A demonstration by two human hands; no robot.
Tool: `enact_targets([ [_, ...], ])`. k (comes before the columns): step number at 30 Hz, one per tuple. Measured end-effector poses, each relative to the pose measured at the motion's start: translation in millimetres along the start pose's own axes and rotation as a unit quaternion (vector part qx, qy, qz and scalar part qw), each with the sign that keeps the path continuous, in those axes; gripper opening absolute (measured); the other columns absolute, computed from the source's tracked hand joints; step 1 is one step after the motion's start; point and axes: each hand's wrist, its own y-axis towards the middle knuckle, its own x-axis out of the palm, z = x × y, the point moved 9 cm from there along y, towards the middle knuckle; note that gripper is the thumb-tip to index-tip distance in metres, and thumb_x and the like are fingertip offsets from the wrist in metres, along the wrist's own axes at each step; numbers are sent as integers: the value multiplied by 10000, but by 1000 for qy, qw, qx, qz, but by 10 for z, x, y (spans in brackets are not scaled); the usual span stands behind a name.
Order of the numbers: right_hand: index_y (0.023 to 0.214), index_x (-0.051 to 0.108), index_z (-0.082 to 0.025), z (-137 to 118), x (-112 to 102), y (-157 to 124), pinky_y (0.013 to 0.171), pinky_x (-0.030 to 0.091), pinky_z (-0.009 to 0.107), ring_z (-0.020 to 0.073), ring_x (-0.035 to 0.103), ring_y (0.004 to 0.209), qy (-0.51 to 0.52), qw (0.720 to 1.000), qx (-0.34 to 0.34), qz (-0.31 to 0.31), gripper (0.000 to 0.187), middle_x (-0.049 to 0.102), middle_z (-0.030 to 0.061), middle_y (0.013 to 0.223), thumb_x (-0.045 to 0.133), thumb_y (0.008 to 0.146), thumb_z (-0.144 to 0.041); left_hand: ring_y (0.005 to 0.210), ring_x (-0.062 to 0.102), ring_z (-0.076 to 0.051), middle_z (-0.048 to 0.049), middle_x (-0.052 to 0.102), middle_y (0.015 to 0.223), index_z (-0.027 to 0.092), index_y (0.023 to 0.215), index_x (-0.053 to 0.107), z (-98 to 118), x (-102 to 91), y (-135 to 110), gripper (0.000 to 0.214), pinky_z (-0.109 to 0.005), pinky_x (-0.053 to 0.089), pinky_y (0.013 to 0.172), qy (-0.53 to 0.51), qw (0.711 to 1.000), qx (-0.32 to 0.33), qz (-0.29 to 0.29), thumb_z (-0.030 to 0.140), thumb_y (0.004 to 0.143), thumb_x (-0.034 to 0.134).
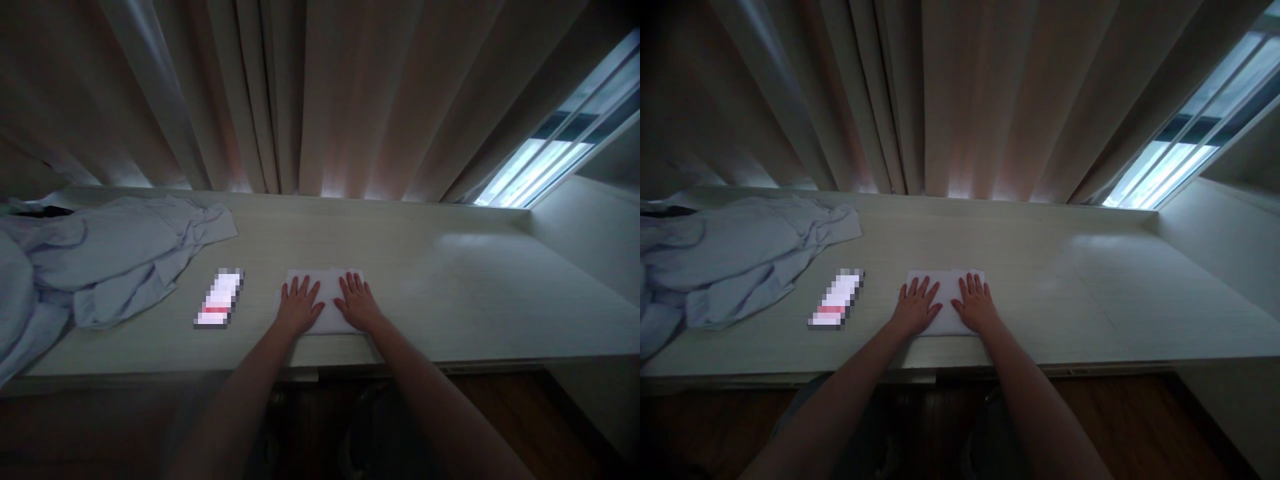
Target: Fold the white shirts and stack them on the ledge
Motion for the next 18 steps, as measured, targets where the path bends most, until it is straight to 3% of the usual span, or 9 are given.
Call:
enact_targets([
  [18,1397,198,-142,-32,-5,-156,1050,89,471,270,-26,1328,-5,1000,-4,22,673,81,103,1465,236,859,-545,1334,87,-277,-52,192,1458,272,1385,201,-111,-18,-230,612,-482,65,1050,19,1000,9,19,563,846,210],
])
